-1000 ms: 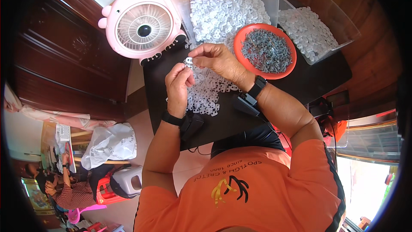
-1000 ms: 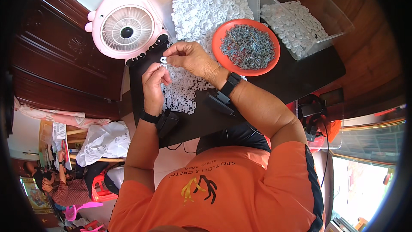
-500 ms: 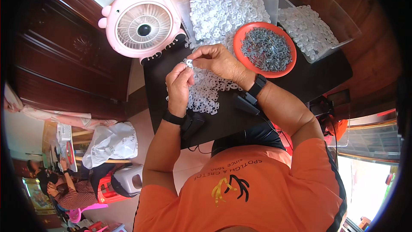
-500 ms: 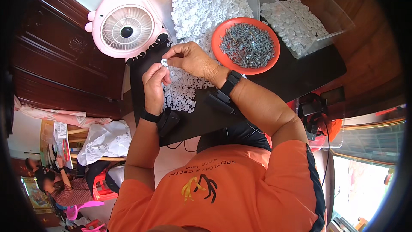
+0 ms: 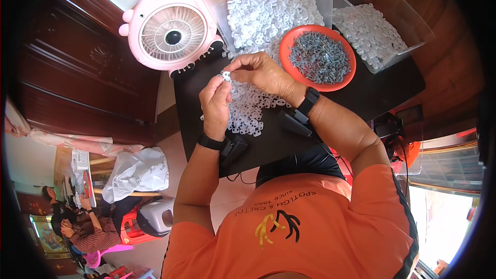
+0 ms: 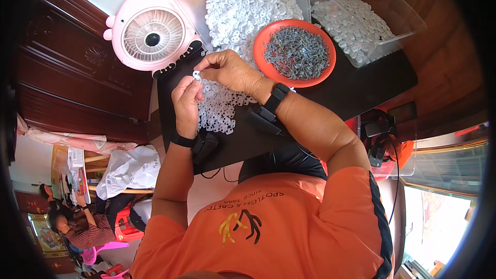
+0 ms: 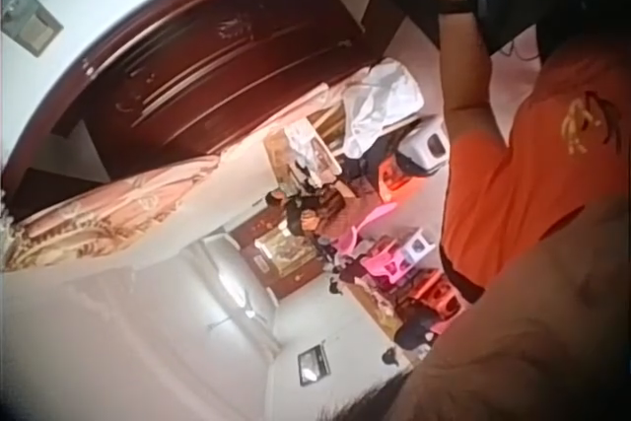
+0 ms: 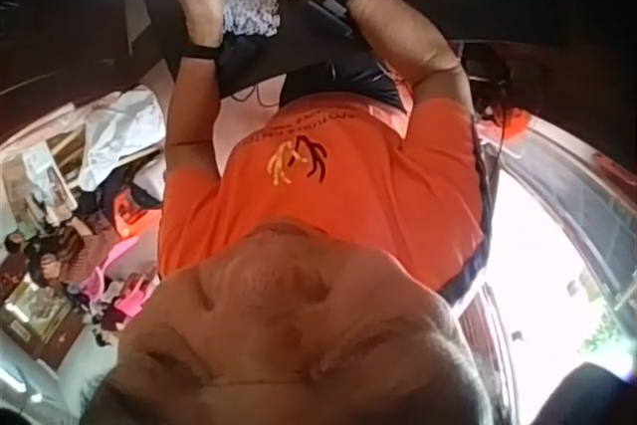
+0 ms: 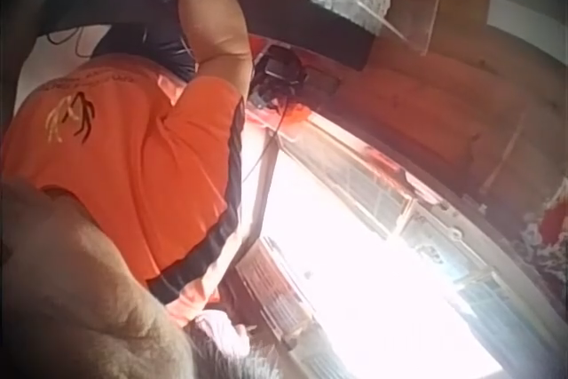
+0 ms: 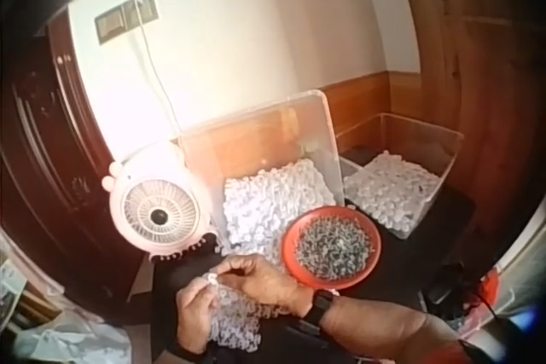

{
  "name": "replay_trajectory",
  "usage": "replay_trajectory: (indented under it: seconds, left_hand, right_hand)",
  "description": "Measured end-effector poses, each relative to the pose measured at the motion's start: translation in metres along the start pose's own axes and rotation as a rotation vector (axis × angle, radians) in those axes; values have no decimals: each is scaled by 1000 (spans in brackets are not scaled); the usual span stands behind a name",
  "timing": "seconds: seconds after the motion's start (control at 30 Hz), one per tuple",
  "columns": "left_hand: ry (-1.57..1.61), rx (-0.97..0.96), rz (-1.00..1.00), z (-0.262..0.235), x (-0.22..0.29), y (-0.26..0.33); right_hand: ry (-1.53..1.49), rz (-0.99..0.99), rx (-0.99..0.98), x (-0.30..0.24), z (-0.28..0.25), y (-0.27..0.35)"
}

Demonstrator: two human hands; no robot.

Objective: Assembling small white plastic components by inserting metal rings manually.

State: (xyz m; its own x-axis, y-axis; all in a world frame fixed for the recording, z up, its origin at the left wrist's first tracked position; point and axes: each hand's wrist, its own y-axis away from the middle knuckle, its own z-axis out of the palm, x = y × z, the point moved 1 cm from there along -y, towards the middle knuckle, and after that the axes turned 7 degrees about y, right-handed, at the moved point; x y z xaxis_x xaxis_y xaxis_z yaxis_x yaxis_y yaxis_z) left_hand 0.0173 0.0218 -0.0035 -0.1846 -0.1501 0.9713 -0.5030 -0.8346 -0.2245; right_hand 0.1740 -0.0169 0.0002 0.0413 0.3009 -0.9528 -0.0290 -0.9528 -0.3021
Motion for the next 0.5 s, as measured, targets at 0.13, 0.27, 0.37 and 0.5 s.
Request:
replay_trajectory:
  seconds: [0.13, 0.27, 0.37, 0.5]
  left_hand:
    - [-11, -14, 26, -4, -4, -1]
    - [-6, -18, 28, -4, -4, -2]
    - [-76, -29, 59, -2, 0, -1]
    - [-134, 0, 75, 2, 4, 0]
  right_hand:
    - [-39, -7, 10, 1, 3, 0]
    - [-40, -9, 26, 3, 4, 0]
    - [-42, 12, 23, 1, 4, 0]
    - [12, -8, 20, -1, 5, 1]
